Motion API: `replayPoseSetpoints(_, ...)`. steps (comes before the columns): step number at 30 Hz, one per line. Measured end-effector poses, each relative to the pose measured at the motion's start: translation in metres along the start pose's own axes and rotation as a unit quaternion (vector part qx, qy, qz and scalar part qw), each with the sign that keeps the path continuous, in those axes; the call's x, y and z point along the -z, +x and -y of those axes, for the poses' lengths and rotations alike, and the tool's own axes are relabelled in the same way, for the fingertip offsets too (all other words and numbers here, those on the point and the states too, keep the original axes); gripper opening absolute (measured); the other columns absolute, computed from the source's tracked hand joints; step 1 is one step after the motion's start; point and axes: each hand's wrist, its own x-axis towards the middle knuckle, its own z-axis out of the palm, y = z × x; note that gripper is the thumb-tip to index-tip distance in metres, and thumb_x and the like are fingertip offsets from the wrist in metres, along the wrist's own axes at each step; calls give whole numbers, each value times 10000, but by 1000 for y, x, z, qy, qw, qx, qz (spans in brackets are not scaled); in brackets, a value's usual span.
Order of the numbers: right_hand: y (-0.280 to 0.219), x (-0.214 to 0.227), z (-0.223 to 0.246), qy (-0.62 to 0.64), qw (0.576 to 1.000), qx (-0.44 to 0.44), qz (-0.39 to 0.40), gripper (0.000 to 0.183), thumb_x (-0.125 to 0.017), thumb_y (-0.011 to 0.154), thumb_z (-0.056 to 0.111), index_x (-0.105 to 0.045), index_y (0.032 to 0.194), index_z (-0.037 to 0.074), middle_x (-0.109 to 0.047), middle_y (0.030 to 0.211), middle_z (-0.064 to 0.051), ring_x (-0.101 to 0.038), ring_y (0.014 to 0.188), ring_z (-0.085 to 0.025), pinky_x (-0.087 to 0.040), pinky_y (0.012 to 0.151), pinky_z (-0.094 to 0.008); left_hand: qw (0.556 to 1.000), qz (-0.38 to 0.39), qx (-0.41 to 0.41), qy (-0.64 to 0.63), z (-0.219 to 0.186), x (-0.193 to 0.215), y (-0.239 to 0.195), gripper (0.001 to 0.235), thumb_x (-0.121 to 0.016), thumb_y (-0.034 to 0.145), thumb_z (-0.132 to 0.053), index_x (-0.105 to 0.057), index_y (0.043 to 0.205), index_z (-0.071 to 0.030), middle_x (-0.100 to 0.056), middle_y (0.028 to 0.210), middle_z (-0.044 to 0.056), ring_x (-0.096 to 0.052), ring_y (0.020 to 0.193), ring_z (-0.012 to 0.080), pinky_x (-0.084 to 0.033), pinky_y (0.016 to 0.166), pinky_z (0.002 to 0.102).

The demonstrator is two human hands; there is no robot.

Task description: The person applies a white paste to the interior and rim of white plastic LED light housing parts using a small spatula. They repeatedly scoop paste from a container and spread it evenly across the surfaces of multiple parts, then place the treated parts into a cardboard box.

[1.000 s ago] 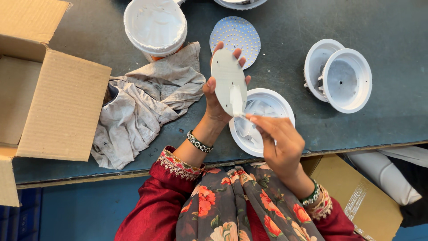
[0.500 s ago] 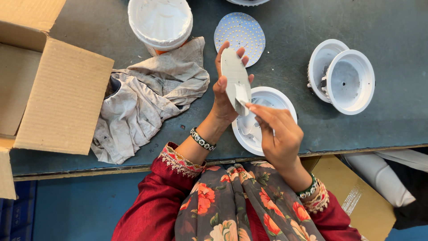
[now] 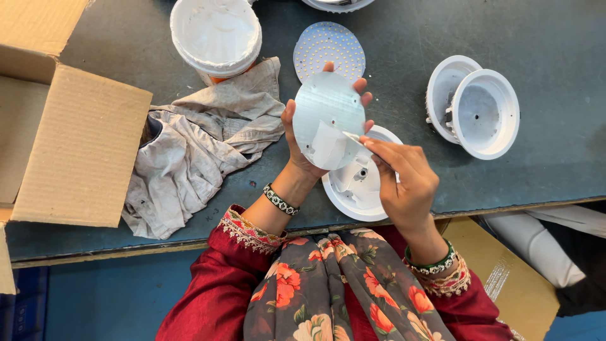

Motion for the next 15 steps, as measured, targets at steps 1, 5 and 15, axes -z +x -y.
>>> replayPoseSetpoints(1, 4, -1, -2, -10, 1000, 10, -1, 237, -724, 951, -77, -732, 1160, 34, -760, 1133, -83, -696, 989, -242, -525, 890, -342, 1000, 7, 13, -21, -1, 0, 1, 924, -678, 892, -651, -225, 1629, -327, -400, 1581, 206, -451, 1452, 347, -510, 1120, 576)
replayPoseSetpoints(5, 14, -5, -4, -34, 998, 43, 15, 232, -729, 952, -66, -731, 1157, 42, -762, 1136, -82, -694, 988, -240, -500, 889, -365, 999, 14, -16, 37, 1, 2, 1, 958, -702, 905, -605, -222, 1663, -269, -403, 1599, 198, -455, 1463, 314, -505, 1139, 515)
replayPoseSetpoints(15, -10, 0, 28, 7, 998, 44, 50, 321, -679, 876, -130, -702, 1156, 25, -752, 1143, -95, -711, 981, -253, -511, 888, -347, 990, -29, -101, 95, -3, 10, 1, 999, -750, 889, -556, -214, 1684, -273, -435, 1553, 141, -480, 1443, 255, -530, 1109, 477)
